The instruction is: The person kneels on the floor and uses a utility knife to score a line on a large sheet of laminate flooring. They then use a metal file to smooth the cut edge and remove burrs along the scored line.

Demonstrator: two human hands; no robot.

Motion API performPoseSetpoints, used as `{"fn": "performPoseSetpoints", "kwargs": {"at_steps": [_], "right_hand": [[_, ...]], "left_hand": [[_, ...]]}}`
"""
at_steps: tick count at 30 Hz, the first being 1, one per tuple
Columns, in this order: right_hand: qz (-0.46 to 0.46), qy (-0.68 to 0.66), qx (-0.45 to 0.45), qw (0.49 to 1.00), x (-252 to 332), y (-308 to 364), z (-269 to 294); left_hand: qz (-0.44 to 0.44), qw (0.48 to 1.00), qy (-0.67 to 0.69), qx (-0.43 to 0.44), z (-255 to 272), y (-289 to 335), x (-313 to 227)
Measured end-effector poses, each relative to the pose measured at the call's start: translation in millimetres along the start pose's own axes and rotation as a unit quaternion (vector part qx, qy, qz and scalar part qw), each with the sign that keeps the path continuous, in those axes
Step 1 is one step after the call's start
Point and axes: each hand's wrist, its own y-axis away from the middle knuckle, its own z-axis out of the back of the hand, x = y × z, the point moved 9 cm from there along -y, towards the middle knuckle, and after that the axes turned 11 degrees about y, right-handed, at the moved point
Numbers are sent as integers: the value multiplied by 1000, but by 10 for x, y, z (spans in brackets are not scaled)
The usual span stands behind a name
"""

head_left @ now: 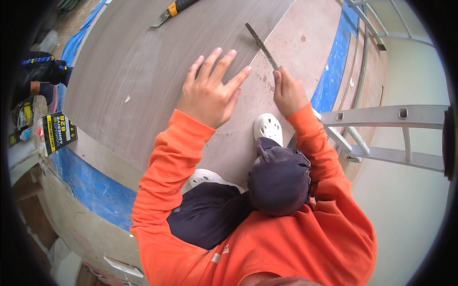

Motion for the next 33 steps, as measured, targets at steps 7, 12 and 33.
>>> {"fn": "performPoseSetpoints", "kwargs": {"at_steps": [7,12,33], "right_hand": [[16,47,-6,999,87,146,15],[4,92,-13,996,19,-338,-81],[-10,14,-47,999,184,434,-313]], "left_hand": [[-23,999,-4,-41,19,39,-13],[-12,999,11,-37,-7,54,14],[135,986,-72,-69,11,120,334]]}}
